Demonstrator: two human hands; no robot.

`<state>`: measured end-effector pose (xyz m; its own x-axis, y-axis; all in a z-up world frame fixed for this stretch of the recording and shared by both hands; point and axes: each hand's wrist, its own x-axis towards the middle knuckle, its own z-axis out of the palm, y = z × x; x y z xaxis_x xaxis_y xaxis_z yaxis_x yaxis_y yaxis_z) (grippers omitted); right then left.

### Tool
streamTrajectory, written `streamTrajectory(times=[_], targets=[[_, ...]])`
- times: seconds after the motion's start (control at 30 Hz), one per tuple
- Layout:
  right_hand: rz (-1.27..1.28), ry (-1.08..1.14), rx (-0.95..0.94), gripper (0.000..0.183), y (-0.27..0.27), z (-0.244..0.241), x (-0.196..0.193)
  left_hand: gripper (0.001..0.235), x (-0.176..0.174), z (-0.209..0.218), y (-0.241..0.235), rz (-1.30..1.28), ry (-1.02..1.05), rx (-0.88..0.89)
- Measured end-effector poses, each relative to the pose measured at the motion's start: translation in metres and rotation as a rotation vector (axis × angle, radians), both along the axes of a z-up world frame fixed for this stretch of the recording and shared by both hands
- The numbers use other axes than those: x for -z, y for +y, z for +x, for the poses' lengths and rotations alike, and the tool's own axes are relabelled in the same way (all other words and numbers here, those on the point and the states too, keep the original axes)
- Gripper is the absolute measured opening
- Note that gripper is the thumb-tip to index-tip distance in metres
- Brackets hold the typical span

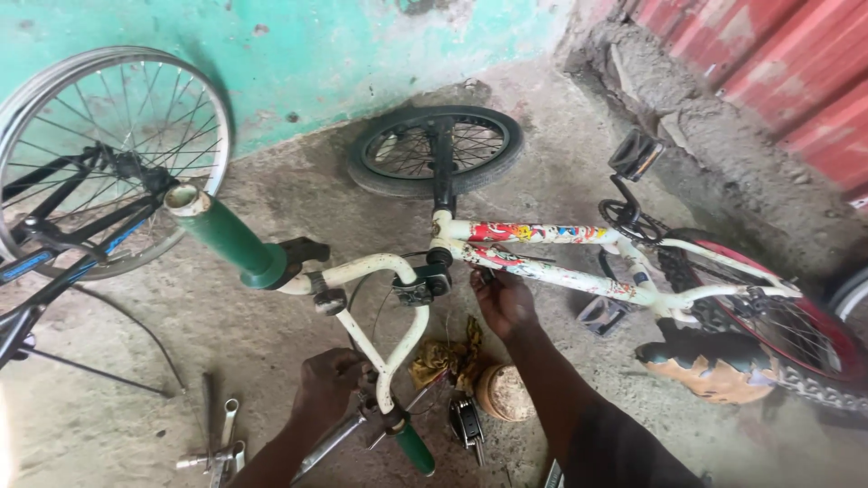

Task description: The person works on the handlebars of a white bicycle, using pliers to cut a cable and a rag to wipe the components. They manipulate the brake lever and cable housing while seated on the floor.

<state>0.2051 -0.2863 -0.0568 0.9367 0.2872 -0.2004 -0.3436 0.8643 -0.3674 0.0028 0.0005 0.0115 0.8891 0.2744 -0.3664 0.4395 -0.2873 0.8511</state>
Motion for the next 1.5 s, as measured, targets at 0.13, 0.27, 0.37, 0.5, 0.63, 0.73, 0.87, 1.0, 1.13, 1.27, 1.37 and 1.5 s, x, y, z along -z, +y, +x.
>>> streamTrajectory(times=[0.13, 0.27, 0.37, 0.5, 0.63, 0.73, 0.87, 1.0, 1.13, 1.27, 1.37, 1.5], targets=[[0.029, 0.04, 0.051, 0.045, -0.011, -0.003, -0.01, 0.011, -0.002, 0.002, -0.002, -0.023, 0.033, 0.013], [0.099, 0.103, 0.133, 0.04, -0.019, 0.002, -0.01, 0.015, -0.006, 0.003, -0.002, 0.021, 0.063, 0.033], [0.12, 0.094, 0.02, 0.043, -0.04, 0.005, 0.02, 0.014, -0.006, 0.002, -0.003, 0.02, 0.041, 0.033], [0.019, 0.222, 0.24, 0.018, -0.049, 0.023, 0.049, 0.013, -0.002, 0.003, -0.001, 0.006, -0.022, 0.044], [-0.062, 0.214, 0.146, 0.008, -0.029, 0.02, 0.047, 0.012, 0.001, 0.002, -0.001, -0.019, 0.021, 0.011], [0.011, 0.248, 0.134, 0.011, -0.008, 0.014, 0.045, 0.013, -0.003, 0.002, -0.001, -0.008, 0.038, 0.024], [0.062, 0.078, -0.011, 0.024, 0.007, 0.007, 0.044, 0.013, -0.001, 0.002, -0.001, -0.007, 0.071, 0.019], [0.043, 0.065, 0.062, 0.02, 0.007, 0.014, 0.044, 0.012, 0.005, 0.003, 0.001, -0.007, 0.03, 0.031], [0.044, 0.031, 0.037, 0.037, 0.004, 0.013, 0.028, 0.012, 0.003, -0.001, -0.001, 0.011, -0.008, 0.029], [0.075, -0.033, 0.035, 0.04, -0.001, 0.014, 0.022, 0.01, 0.003, 0.0, -0.001, -0.032, -0.011, 0.018], [0.164, -0.189, 0.021, 0.044, 0.005, 0.007, -0.003, 0.011, 0.011, 0.0, 0.0, -0.045, -0.038, 0.008], [0.162, -0.119, 0.073, 0.039, 0.003, 0.011, 0.01, 0.011, 0.001, 0.0, -0.001, 0.017, -0.006, 0.021]])
